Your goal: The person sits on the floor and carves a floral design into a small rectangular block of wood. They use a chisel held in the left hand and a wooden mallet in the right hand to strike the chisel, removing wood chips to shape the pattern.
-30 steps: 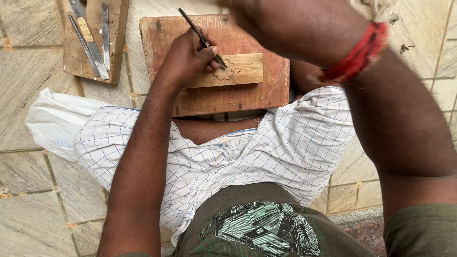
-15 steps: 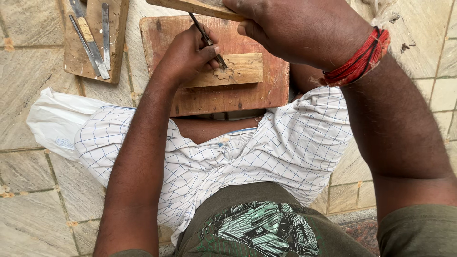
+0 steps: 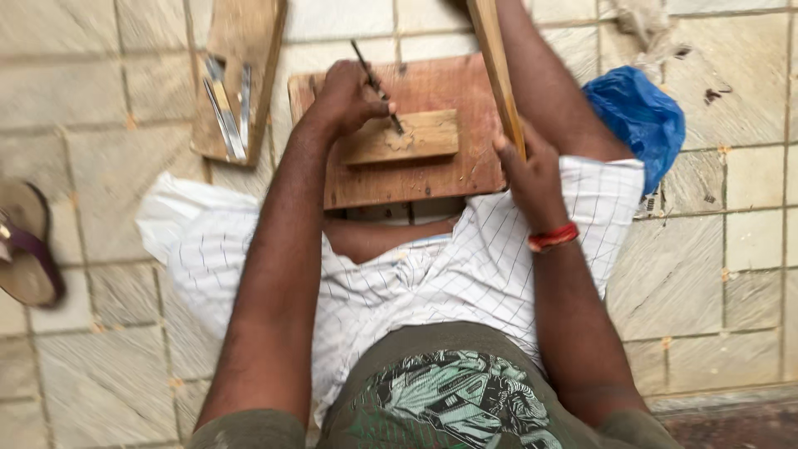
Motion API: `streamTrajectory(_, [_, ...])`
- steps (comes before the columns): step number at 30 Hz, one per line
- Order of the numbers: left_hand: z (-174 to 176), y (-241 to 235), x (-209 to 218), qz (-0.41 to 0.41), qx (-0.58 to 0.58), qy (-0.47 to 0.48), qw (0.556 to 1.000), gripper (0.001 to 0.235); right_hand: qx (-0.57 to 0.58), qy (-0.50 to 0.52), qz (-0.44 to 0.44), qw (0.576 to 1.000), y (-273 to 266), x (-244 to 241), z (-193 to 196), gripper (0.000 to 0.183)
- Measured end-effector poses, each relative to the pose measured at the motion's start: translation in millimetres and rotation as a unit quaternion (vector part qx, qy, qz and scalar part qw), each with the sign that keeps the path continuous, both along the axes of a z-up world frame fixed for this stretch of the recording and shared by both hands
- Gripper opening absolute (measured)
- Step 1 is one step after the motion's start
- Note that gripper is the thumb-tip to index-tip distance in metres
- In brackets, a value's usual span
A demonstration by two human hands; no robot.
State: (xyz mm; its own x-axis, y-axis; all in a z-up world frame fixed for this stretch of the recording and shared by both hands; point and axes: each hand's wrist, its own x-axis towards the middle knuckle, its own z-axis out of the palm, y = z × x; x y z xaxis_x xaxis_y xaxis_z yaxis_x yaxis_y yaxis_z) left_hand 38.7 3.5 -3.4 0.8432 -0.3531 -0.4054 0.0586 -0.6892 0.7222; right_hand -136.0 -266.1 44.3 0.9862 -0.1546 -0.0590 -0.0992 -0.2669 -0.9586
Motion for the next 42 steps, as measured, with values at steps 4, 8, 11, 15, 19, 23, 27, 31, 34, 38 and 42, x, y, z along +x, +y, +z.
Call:
streamTrajectory(4, [-3.9, 1.5, 13.4, -0.014, -0.042, 0.087, 0.995, 0.054, 0.124, -0.077, -0.008, 0.989, -4.7, -15.2, -23.0, 0.050])
streamTrajectory(8, [-1.6, 3.3, 21.3, 0.000, -0.012, 0.121, 0.993, 0.066, 0.077, -0.071, -0.060, 0.993, -0.6, -7.5, -34.8, 0.052])
streamTrajectory(11, [-2.7, 2.4, 11.9, -0.018, 0.048, 0.124, 0.991, 0.070, 0.041, -0.040, -0.077, 0.995, -0.3, -7.0, -38.1, 0.055])
streamTrajectory(15, [-9.7, 5.5, -5.6, 0.023, 0.059, 0.140, 0.988, 0.072, 0.043, -0.013, -0.087, 0.995, -0.9, -9.2, -38.8, 0.053])
streamTrajectory(19, [-15.5, 9.8, -30.4, 0.117, -0.092, 0.030, 0.988, 0.089, 0.101, -0.022, -0.074, 0.992, 0.0, -3.3, -38.6, 0.052])
streamTrajectory(23, [-18.8, 5.0, -59.1, 0.170, -0.126, 0.017, 0.977, 0.059, 0.106, 0.005, -0.056, 0.993, -4.5, -12.7, -37.8, 0.051])
streamTrajectory(27, [-4.9, 0.9, -72.3, 0.172, -0.137, 0.043, 0.975, 0.034, 0.055, 0.010, -0.021, 0.998, -5.4, -7.1, -19.5, 0.053])
streamTrajectory(31, [-0.3, -2.2, -76.5, 0.194, -0.138, 0.057, 0.969, 0.033, 0.049, 0.036, 0.017, 0.998, -6.2, -4.5, 8.7, 0.052])
streamTrajectory(34, [-0.6, -1.3, -77.2, 0.201, -0.170, 0.025, 0.965, 0.036, -0.063, -0.009, 0.090, 0.994, -3.1, 4.9, 34.9, 0.048])
streamTrajectory(38, [-3.1, -1.2, -78.9, 0.219, -0.153, -0.014, 0.964, 0.056, -0.283, -0.129, 0.213, 0.926, -5.0, 27.9, 73.9, 0.040])
streamTrajectory(42, [-2.9, -0.9, -82.1, 0.224, -0.162, -0.050, 0.960, 0.049, -0.387, -0.193, 0.266, 0.862, 3.7, 64.3, 104.3, 0.041])
